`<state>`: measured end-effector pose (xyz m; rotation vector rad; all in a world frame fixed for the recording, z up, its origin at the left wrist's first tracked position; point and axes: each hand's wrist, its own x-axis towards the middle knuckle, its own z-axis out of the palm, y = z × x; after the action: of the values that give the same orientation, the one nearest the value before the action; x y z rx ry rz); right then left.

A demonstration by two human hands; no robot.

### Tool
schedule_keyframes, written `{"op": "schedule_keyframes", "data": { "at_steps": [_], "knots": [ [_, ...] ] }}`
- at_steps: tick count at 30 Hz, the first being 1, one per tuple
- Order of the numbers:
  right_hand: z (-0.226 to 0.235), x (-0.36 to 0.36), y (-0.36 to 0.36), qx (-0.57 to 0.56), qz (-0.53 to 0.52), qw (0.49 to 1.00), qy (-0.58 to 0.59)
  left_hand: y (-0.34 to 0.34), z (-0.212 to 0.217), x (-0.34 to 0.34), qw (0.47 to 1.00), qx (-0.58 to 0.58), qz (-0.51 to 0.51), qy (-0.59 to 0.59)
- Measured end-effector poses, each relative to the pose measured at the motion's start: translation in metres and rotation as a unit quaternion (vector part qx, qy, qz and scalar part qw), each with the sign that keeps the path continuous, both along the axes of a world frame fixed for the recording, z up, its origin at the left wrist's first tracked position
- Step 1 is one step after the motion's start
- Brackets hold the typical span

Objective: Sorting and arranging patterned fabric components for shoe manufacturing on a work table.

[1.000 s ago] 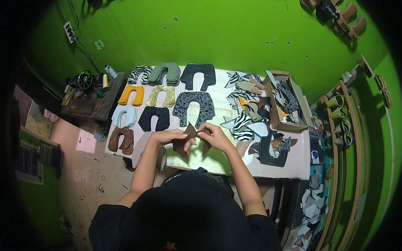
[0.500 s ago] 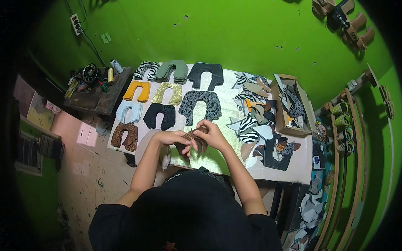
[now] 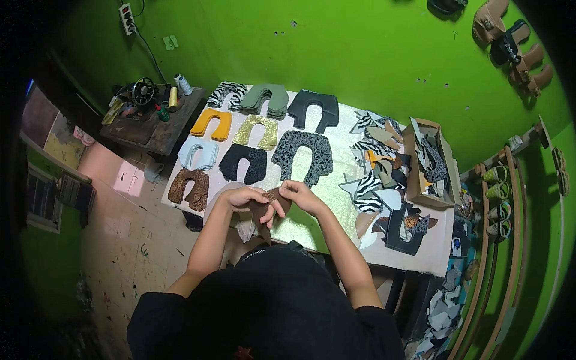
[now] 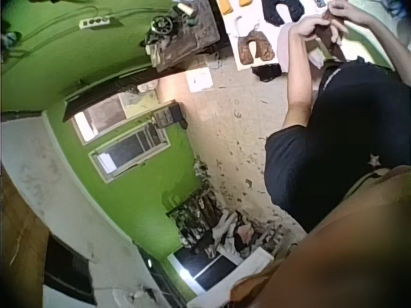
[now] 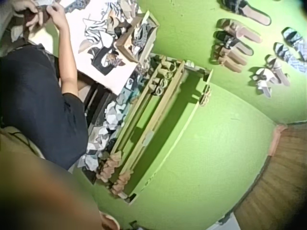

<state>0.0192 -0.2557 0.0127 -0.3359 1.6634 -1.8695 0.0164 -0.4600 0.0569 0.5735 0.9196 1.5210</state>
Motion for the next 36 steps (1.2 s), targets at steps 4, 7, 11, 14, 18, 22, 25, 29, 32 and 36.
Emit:
{"op": "schedule_keyframes", "data": {
  "at_steps": [4,7,11,14,18,22,25,29,32,36],
  "knots": [
    [0.002,-0.007,-0.012,-0.005,-0.055,0.998,0.022,-0.02,0.006,0.003,0.998,0.024,0.032,-0.047],
    [0.013,-0.018,-0.024,-0.013,-0.129,0.99,0.06,-0.045,-0.004,0.009,0.984,0.058,0.133,-0.102],
    [0.025,-0.03,-0.054,0.0,-0.206,0.969,0.134,-0.083,-0.025,0.022,0.955,0.058,0.282,-0.075],
    [0.015,-0.048,-0.076,0.032,-0.227,0.959,0.165,-0.094,-0.007,0.037,0.911,0.015,0.408,-0.047],
    [0.008,-0.06,-0.129,0.09,-0.181,0.962,0.183,-0.135,-0.035,0.043,0.798,-0.147,0.584,0.008],
    [-0.009,-0.068,-0.185,0.104,-0.089,0.977,0.165,-0.191,-0.066,0.047,0.72,-0.222,0.655,0.056],
    [-0.021,-0.074,-0.226,0.136,-0.066,0.98,0.13,-0.226,-0.074,0.046,0.673,-0.221,0.703,0.065],
    [-0.035,-0.082,-0.271,0.198,-0.103,0.967,0.123,-0.258,-0.076,0.026,0.642,-0.279,0.712,0.055],
    [-0.058,-0.079,-0.3,0.243,-0.123,0.956,0.107,-0.287,-0.109,0.016,0.586,-0.362,0.72,0.086],
    [-0.091,-0.077,-0.306,0.319,-0.173,0.923,0.131,-0.286,-0.142,-0.003,0.565,-0.448,0.685,0.106]
  ]
}}
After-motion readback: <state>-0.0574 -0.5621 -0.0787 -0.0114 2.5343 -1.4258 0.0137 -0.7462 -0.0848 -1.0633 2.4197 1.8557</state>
